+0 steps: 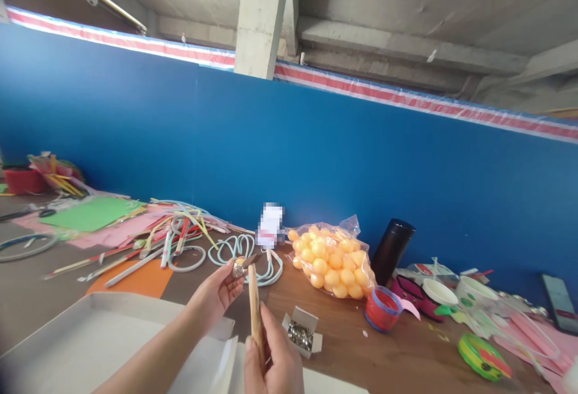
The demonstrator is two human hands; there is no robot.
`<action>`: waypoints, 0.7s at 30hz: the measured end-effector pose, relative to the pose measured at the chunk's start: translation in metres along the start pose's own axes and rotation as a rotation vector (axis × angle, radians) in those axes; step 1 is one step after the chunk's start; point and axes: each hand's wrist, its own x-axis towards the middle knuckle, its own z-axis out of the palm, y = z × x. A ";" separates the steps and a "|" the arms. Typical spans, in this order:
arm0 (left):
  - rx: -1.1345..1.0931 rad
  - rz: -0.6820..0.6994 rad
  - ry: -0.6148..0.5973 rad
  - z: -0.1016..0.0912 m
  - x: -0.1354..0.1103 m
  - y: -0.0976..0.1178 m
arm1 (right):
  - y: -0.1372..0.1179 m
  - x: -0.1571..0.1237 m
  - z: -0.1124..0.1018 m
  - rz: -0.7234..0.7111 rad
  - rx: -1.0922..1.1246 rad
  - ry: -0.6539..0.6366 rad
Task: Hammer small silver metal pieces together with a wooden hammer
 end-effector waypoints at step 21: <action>-0.019 -0.025 0.031 0.003 -0.002 0.003 | 0.004 0.000 0.003 0.009 -0.012 0.004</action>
